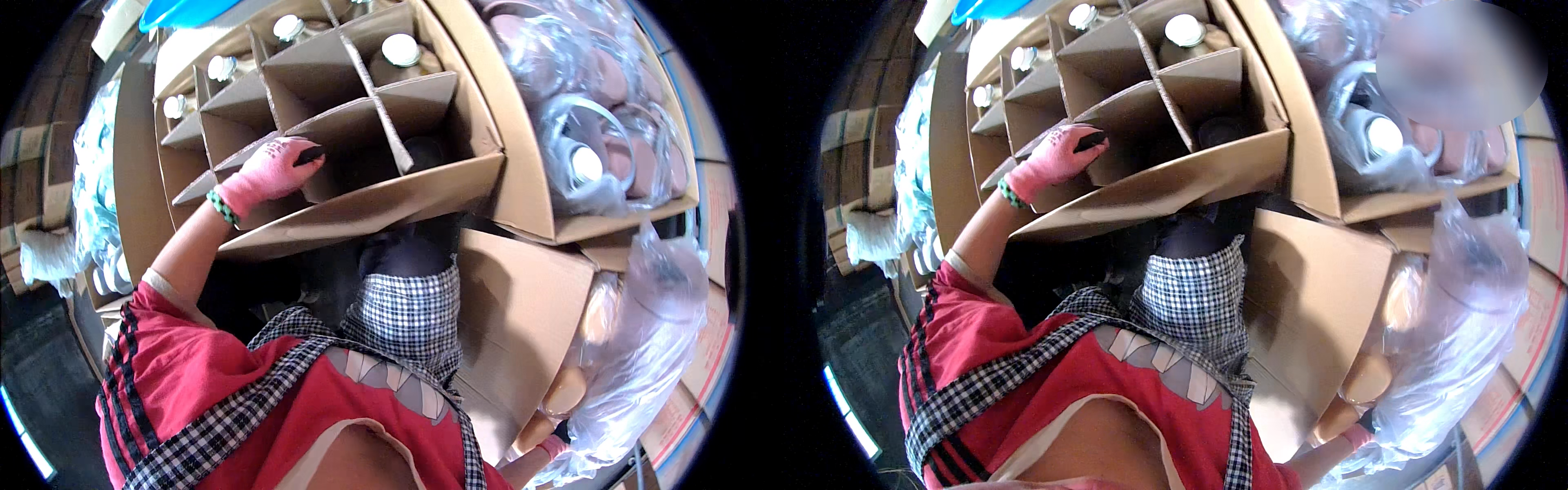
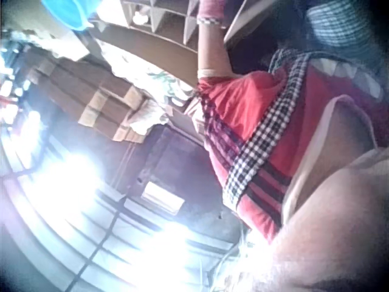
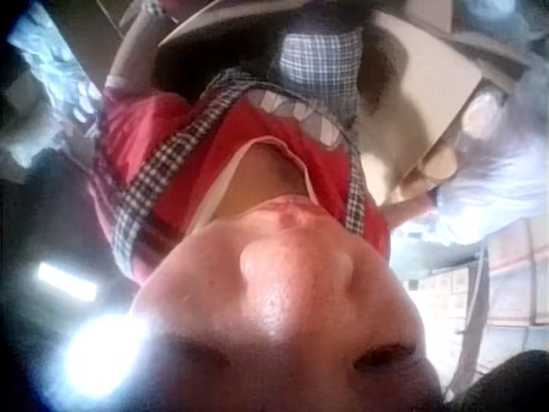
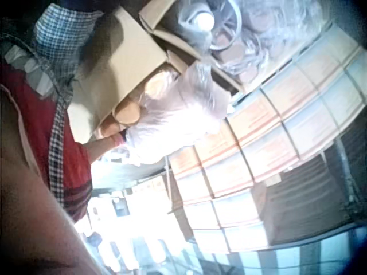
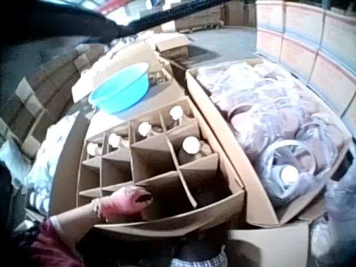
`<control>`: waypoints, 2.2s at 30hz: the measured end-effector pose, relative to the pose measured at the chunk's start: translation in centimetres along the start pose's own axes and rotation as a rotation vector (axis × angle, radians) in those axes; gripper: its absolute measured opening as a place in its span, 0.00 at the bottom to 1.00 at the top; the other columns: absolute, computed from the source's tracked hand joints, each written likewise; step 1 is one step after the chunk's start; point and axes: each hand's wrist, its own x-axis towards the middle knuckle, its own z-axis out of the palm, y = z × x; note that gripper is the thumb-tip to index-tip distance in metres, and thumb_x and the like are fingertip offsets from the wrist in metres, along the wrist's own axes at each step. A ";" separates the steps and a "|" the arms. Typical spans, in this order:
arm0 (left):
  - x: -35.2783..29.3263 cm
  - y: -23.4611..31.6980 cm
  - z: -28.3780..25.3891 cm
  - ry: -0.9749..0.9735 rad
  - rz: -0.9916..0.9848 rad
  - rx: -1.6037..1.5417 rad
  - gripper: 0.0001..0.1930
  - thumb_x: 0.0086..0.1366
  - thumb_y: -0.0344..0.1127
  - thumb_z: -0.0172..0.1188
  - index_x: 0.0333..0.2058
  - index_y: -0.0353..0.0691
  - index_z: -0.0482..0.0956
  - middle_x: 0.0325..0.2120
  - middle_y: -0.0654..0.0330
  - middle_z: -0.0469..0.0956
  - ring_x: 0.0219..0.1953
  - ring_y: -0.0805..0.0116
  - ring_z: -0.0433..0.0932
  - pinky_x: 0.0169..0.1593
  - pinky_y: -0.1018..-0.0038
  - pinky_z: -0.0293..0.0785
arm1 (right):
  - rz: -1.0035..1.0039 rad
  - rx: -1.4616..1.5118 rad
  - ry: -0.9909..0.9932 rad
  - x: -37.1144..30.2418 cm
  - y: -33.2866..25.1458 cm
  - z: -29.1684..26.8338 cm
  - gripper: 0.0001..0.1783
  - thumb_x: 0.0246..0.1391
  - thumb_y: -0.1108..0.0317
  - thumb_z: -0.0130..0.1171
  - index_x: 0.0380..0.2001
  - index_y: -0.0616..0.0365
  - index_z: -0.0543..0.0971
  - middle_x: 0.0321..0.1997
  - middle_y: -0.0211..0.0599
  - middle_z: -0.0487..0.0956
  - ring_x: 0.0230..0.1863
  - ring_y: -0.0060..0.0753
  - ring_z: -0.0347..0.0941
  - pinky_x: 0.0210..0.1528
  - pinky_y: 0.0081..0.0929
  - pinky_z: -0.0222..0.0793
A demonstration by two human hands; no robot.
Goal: The person assembles electric kettles by inserting stainless steel inner pots into plastic outer shells. They handle multiple kettles of different colors, including gray and pink, and place the assembled units into cardboard boxes.
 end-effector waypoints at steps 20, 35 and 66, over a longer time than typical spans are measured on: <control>4.4 -1.4 -3.7 0.507 0.492 -0.488 0.12 0.57 0.31 0.51 0.39 0.32 0.72 0.34 0.54 0.75 0.35 0.66 0.74 0.43 0.74 0.68 | 0.165 0.098 -0.030 -2.3 -4.2 0.2 0.23 0.52 0.61 0.48 0.49 0.62 0.66 0.50 0.41 0.69 0.48 0.38 0.66 0.51 0.31 0.61; 14.2 9.9 2.2 -0.331 0.977 0.925 0.12 0.47 0.41 0.54 0.13 0.39 0.72 0.15 0.59 0.72 0.22 0.62 0.74 0.22 0.68 0.67 | 0.371 0.287 0.031 -2.8 -1.2 -0.1 0.23 0.52 0.61 0.47 0.49 0.62 0.66 0.50 0.41 0.69 0.48 0.39 0.66 0.52 0.31 0.61; 7.9 14.8 -4.2 0.382 0.436 -0.204 0.11 0.53 0.26 0.54 0.37 0.35 0.73 0.31 0.55 0.76 0.34 0.63 0.75 0.38 0.72 0.70 | 0.710 0.928 0.182 -1.4 8.9 -0.5 0.22 0.53 0.62 0.46 0.50 0.62 0.65 0.51 0.41 0.68 0.49 0.40 0.65 0.53 0.32 0.60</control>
